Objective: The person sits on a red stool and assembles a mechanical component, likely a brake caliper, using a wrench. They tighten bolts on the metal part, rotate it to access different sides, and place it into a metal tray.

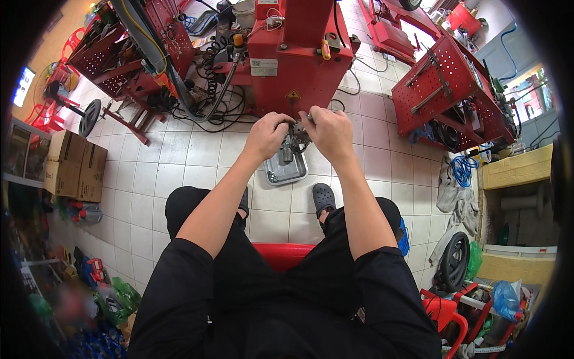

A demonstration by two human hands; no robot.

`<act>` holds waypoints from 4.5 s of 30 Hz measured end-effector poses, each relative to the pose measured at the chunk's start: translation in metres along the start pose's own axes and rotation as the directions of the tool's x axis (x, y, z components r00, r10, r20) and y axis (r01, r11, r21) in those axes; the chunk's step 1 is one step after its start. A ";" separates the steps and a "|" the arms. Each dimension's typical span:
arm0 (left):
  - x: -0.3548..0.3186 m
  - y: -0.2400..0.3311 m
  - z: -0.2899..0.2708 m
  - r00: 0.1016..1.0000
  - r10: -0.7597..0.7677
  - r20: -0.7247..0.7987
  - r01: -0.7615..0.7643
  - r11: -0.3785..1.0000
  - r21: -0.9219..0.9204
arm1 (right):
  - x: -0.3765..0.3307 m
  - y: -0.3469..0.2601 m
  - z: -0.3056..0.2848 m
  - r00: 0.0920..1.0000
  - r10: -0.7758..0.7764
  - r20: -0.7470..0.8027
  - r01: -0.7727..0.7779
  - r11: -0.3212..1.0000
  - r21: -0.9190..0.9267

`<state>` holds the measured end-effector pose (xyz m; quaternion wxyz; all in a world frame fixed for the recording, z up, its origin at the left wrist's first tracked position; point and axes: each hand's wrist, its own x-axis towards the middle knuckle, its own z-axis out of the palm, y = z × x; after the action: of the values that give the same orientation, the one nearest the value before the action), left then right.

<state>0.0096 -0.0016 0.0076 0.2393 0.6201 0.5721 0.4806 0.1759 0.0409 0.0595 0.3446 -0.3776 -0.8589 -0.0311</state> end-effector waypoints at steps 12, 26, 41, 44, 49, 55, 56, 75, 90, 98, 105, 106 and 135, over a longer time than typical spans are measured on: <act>0.006 -0.012 -0.015 0.987 -0.031 0.160 0.066 0.974 -0.217 | -0.001 0.000 0.001 0.999 0.006 0.043 -0.005 1.000 -0.022; 0.003 -0.002 -0.008 0.975 -0.094 0.200 0.114 0.989 -0.091 | -0.001 0.002 0.001 1.000 -0.008 -0.001 0.008 1.000 -0.008; 0.006 0.000 -0.021 0.870 -0.114 0.479 0.273 0.921 -0.277 | -0.001 0.002 0.000 1.000 0.008 0.004 -0.008 1.000 -0.018; 0.006 -0.004 -0.019 0.956 0.030 0.292 0.129 0.850 -0.511 | -0.001 0.003 0.001 1.000 0.005 0.006 -0.005 1.000 -0.025; 0.006 -0.007 -0.017 0.954 -0.068 0.293 0.278 0.572 -0.772 | -0.001 0.002 0.000 1.000 0.021 0.019 -0.020 1.000 -0.021; 0.008 -0.008 -0.017 0.950 -0.157 0.271 0.302 0.683 -0.665 | -0.002 0.000 0.003 0.999 0.011 0.037 -0.011 1.000 -0.017; 0.009 -0.006 -0.016 0.948 -0.193 0.253 0.309 0.745 -0.591 | -0.002 0.001 0.003 1.000 0.007 0.028 -0.006 1.000 -0.012; 0.002 -0.006 -0.002 0.968 -0.153 0.199 0.172 0.981 -0.084 | -0.001 0.001 0.001 1.000 0.017 0.021 -0.017 1.000 -0.011; 0.003 0.005 -0.015 0.988 0.001 0.157 0.115 0.678 -0.726 | -0.001 0.002 0.002 1.000 0.012 0.024 -0.012 1.000 -0.010; -0.010 0.098 -0.027 0.956 0.039 0.291 0.293 -0.168 -0.941 | -0.002 0.003 0.012 1.000 -0.004 0.022 0.004 1.000 0.006; -0.063 0.254 -0.019 0.886 0.438 0.155 0.414 -0.594 -0.690 | 0.001 -0.006 0.012 0.997 -0.009 0.076 0.008 1.000 0.014; -0.060 0.275 -0.014 0.871 0.479 0.113 0.441 -0.657 -0.612 | -0.001 -0.001 0.006 0.998 -0.013 0.063 0.017 0.998 -0.064; -0.073 0.343 -0.030 0.878 0.342 -0.336 0.171 -0.878 -0.446 | 0.004 -0.015 0.003 0.996 -0.048 0.076 0.048 0.999 -0.006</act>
<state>0.1559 -0.1565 0.2872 0.6144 0.0849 -0.4978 0.6062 0.1620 0.0336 0.0629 0.3095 -0.3591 -0.8800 -0.0284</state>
